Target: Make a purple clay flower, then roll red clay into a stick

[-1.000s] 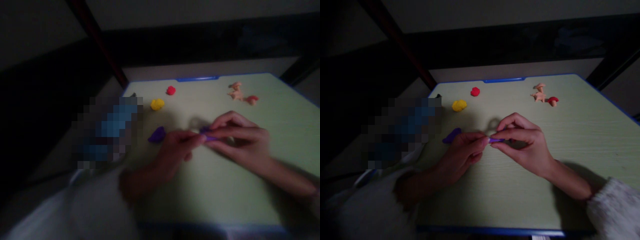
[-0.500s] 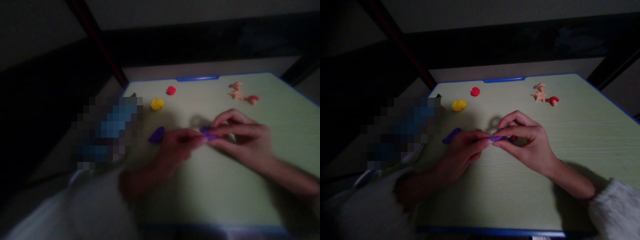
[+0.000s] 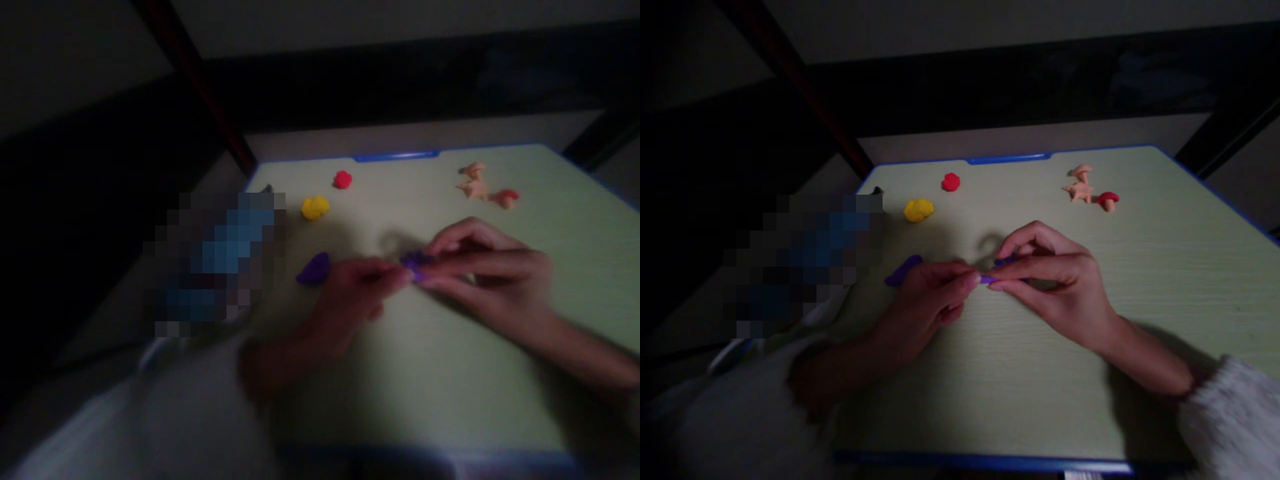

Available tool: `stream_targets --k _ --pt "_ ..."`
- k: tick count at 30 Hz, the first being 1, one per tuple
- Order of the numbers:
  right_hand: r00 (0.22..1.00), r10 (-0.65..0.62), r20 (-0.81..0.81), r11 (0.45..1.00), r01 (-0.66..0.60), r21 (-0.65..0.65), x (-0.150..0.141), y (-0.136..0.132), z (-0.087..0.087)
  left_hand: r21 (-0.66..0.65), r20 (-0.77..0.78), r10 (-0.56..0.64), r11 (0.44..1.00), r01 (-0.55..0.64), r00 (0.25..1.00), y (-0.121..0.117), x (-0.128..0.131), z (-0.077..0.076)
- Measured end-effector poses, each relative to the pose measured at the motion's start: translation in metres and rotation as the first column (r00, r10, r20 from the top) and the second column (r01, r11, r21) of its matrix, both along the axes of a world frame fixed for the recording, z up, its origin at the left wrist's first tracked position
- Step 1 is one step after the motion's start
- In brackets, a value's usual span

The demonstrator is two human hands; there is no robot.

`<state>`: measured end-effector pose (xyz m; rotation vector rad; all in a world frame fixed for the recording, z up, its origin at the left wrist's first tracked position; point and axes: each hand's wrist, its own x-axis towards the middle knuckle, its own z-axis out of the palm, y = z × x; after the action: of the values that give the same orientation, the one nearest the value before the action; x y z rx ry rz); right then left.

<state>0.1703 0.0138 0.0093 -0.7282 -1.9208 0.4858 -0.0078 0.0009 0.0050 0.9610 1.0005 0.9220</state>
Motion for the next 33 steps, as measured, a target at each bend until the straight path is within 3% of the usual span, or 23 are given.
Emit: stream_targets --k 18,33 --pt "0.998 -0.065 -0.006 0.998 0.065 0.009 0.0020 0.0002 -0.0023 0.001 -0.011 0.014 1.000 -0.014 1.000 0.0004 -0.0013 -0.0022" --pt "0.999 -0.041 -0.016 0.999 0.042 0.033 0.0036 0.0010 -0.0022 0.013 0.044 0.032 0.999 -0.032 0.999 0.0003 -0.0001 -0.0052"
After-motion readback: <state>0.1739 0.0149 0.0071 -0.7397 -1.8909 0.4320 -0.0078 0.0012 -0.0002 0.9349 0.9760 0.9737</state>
